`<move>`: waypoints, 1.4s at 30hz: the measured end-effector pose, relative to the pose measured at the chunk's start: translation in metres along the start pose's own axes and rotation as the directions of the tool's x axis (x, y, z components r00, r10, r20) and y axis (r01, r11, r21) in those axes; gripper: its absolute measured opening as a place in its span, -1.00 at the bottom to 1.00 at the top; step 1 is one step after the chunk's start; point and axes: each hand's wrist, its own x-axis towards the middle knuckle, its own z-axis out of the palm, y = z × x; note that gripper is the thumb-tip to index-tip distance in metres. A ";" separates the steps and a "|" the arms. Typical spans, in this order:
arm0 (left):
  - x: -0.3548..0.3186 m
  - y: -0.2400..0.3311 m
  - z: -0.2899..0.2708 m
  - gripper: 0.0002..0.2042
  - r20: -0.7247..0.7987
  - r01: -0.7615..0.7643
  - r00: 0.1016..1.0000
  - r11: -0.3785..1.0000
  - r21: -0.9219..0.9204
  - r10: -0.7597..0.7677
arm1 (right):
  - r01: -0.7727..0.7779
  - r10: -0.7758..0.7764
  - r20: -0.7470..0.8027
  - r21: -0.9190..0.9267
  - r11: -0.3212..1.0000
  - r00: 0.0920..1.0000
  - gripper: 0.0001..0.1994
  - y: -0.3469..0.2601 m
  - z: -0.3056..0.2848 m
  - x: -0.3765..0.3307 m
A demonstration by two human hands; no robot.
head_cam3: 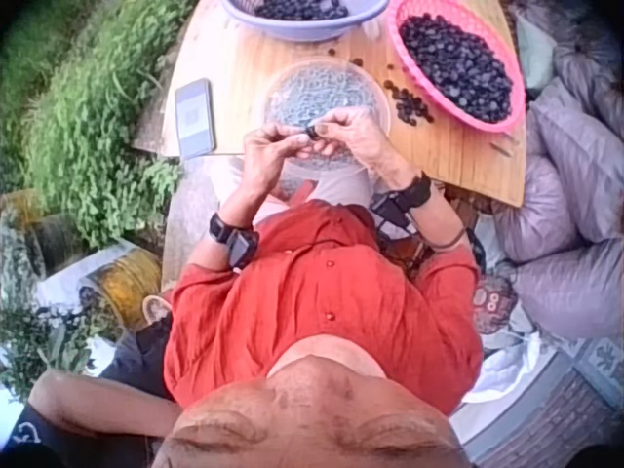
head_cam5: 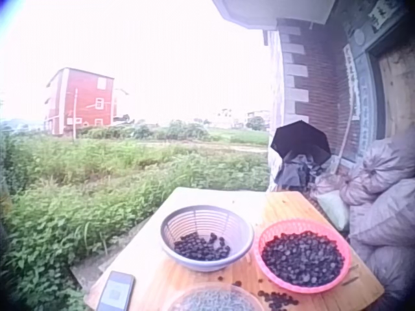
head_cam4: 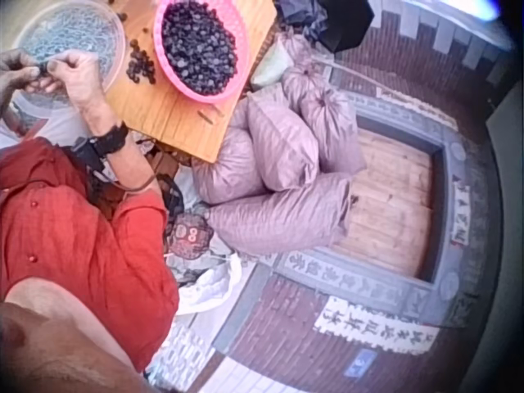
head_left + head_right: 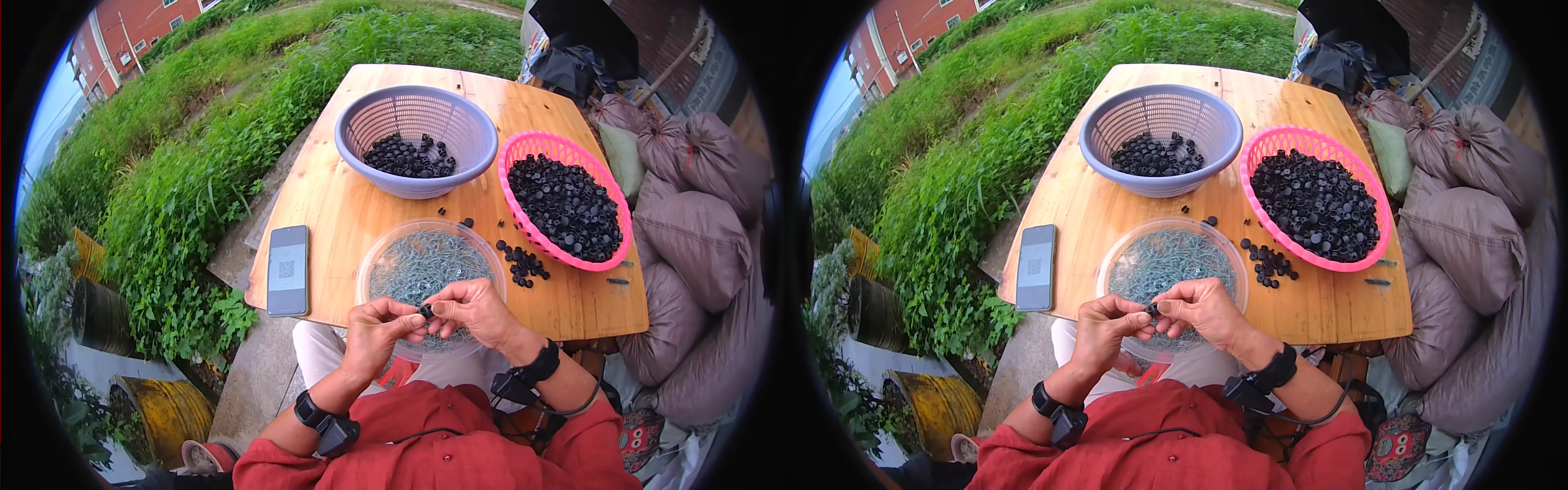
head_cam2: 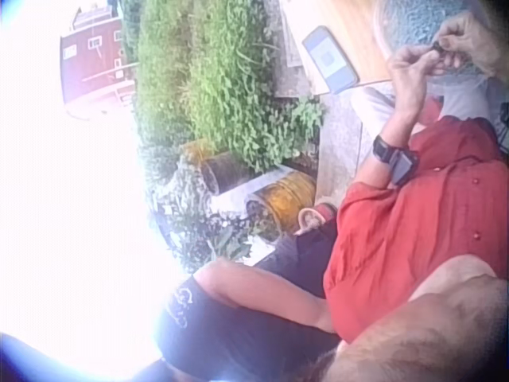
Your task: The person picks up a black plastic cap and a metal screw, fits the screw into the cap, and places the assembled piece into a purple basket, repeating the process.
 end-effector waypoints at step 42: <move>0.001 -0.001 -0.002 -0.94 0.097 -0.045 0.994 0.999 0.025 0.043 | -0.032 0.030 0.066 0.045 0.998 0.997 -0.85 0.001 -0.007 0.002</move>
